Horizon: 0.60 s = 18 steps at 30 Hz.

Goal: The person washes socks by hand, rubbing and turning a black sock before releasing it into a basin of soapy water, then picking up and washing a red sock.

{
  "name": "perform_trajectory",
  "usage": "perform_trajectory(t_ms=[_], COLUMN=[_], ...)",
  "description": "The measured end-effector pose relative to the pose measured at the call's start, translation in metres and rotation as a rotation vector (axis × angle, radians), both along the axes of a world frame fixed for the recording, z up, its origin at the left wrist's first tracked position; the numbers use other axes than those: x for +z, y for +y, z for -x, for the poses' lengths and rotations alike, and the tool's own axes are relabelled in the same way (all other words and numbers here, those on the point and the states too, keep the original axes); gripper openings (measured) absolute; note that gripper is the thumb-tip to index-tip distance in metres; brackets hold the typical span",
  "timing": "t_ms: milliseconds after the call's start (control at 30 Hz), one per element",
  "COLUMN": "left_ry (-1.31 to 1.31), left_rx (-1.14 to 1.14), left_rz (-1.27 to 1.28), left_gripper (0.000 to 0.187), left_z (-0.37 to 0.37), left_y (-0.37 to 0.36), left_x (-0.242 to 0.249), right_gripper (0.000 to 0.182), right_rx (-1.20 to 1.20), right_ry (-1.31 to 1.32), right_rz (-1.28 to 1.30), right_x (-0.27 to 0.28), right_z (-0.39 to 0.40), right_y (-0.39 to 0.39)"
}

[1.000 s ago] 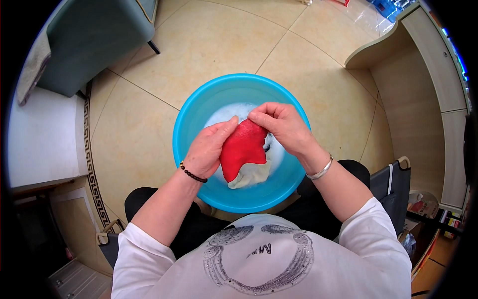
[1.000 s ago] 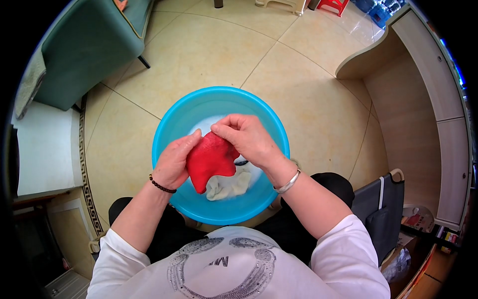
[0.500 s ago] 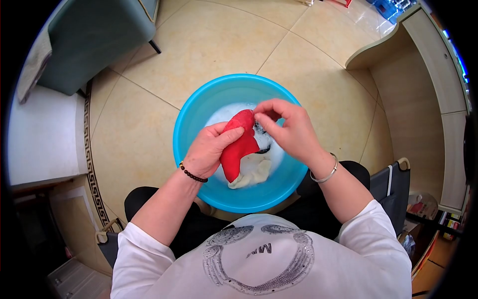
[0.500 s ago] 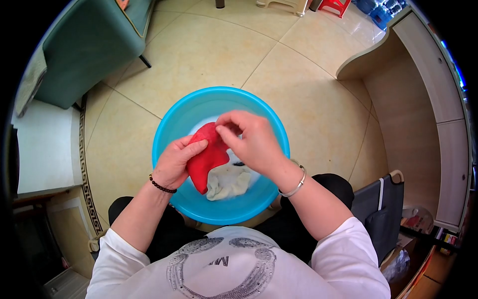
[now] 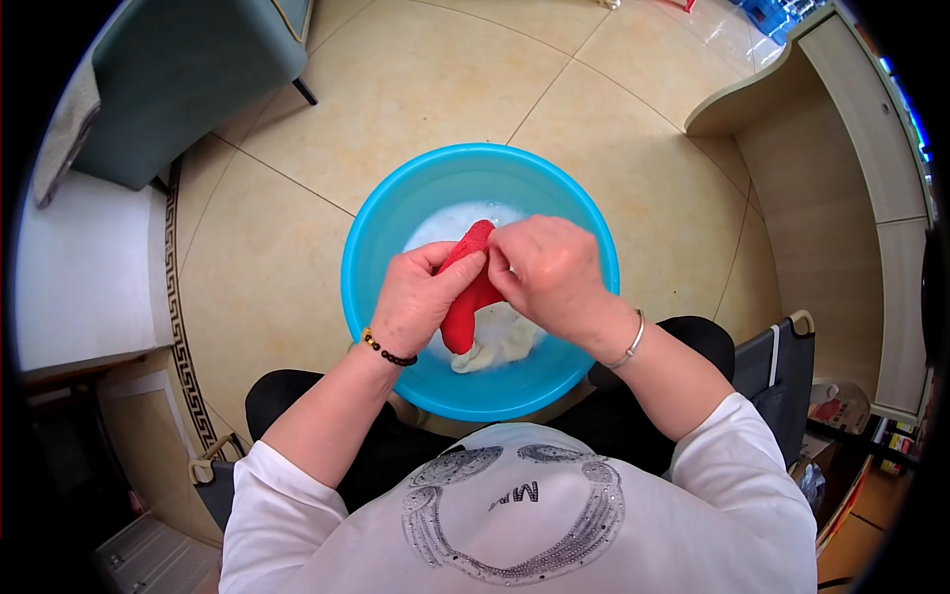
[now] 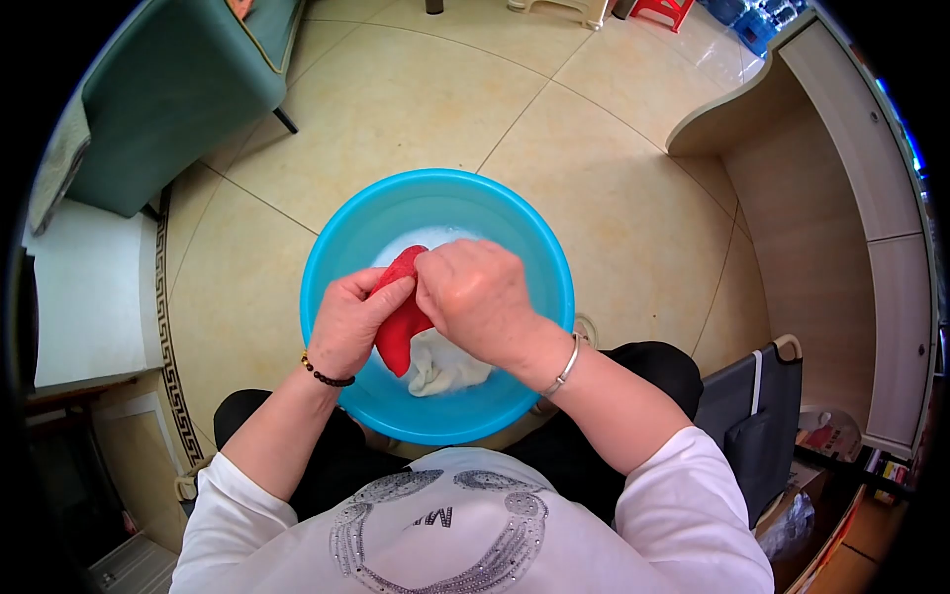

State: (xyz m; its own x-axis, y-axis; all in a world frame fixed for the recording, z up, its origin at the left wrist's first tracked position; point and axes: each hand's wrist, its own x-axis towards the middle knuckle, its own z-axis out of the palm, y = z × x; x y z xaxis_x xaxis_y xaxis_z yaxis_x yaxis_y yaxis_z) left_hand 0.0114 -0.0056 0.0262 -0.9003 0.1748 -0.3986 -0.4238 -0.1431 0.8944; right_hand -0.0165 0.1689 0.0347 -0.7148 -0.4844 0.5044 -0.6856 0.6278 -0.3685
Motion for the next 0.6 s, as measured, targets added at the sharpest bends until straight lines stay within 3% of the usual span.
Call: perform_trajectory(t_ms=[67, 167, 233, 333, 467, 600], left_ry=[-0.008, -0.076, -0.152, -0.22, -0.225, -0.106], left_rx=[0.023, 0.054, 0.075, 0.089, 0.069, 0.098], left_rz=[-0.045, -0.268, -0.416, -0.511, -0.507, -0.329], left_gripper=[0.029, 0.031, 0.031, 0.029, 0.031, 0.028], left_z=[0.0, 0.002, 0.003, 0.007, 0.007, 0.003], left_y=[-0.001, -0.002, -0.004, -0.007, -0.009, -0.004], left_x=[0.0, 0.002, 0.003, -0.002, -0.009, -0.006], right_gripper=[0.009, 0.007, 0.006, 0.007, 0.007, 0.008], right_rx=[-0.039, -0.232, -0.228, -0.078, -0.063, -0.034], right_ry=[-0.002, -0.144, -0.597, -0.834, -0.792, -0.514], right_rz=[-0.015, 0.172, 0.423, 0.623, 0.501, 0.353], right_x=[0.0, 0.001, 0.009, 0.004, 0.008, 0.001], right_z=[0.006, 0.018, 0.021, 0.01, 0.005, 0.001], right_y=[0.002, 0.011, 0.012, 0.003, -0.002, -0.003])
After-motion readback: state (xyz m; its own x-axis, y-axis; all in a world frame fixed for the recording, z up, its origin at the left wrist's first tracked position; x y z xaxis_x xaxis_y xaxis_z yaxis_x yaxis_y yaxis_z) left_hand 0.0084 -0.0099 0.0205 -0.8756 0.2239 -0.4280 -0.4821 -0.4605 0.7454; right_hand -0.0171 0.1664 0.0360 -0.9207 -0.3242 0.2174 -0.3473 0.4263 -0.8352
